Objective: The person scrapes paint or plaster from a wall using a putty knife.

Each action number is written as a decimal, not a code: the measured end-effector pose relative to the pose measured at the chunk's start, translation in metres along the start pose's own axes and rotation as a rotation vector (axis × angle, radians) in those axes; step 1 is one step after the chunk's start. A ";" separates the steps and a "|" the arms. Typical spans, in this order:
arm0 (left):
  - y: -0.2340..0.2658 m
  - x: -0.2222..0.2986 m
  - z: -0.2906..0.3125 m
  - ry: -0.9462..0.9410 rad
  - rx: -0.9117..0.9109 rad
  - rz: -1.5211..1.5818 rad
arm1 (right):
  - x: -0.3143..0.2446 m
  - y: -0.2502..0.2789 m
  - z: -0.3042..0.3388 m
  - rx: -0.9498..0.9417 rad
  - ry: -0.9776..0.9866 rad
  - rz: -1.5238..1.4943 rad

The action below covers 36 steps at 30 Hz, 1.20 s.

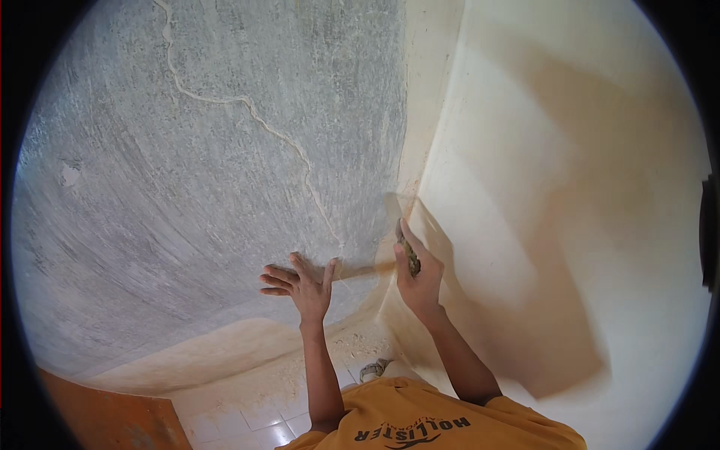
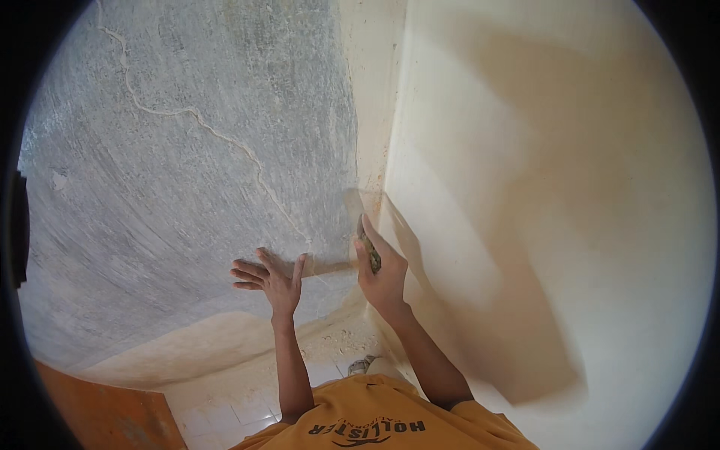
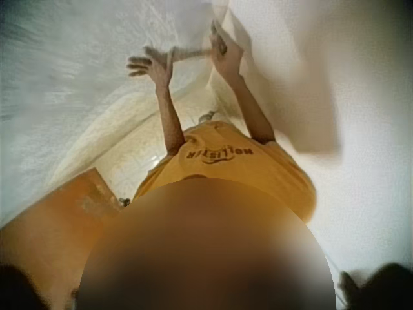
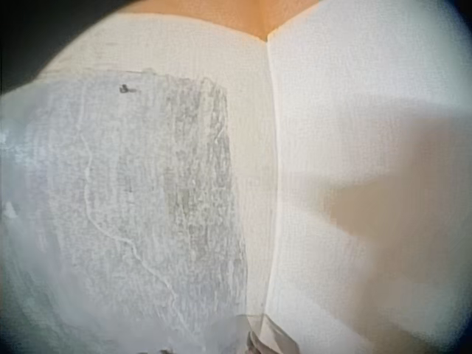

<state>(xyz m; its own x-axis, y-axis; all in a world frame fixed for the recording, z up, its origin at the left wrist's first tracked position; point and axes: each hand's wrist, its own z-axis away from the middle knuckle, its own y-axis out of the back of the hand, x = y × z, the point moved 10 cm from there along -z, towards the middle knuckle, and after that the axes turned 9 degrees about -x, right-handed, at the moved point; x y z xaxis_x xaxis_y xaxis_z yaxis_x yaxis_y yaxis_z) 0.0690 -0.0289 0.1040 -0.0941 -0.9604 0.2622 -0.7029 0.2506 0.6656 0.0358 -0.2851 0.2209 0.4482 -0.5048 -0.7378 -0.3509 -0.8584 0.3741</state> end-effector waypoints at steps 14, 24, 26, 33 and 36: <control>-0.001 0.002 -0.001 0.001 0.001 -0.015 | -0.021 0.005 -0.015 0.117 0.117 -0.008; 0.000 0.003 -0.002 0.011 -0.009 -0.003 | -0.018 0.007 -0.013 0.053 0.014 -0.087; 0.003 0.004 -0.005 -0.005 0.011 -0.021 | -0.014 0.004 -0.010 0.031 0.007 -0.033; -0.002 -0.002 0.002 0.016 -0.022 -0.002 | -0.017 0.004 -0.014 0.059 0.022 -0.084; -0.001 0.004 -0.002 0.009 -0.013 -0.007 | -0.001 0.001 -0.011 0.045 0.027 -0.013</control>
<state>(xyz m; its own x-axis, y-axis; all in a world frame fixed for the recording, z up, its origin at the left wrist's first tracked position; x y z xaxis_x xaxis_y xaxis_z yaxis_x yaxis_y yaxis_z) 0.0705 -0.0326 0.1057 -0.0829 -0.9611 0.2634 -0.6946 0.2453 0.6763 0.0442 -0.2865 0.2286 0.4745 -0.4963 -0.7270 -0.3812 -0.8603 0.3385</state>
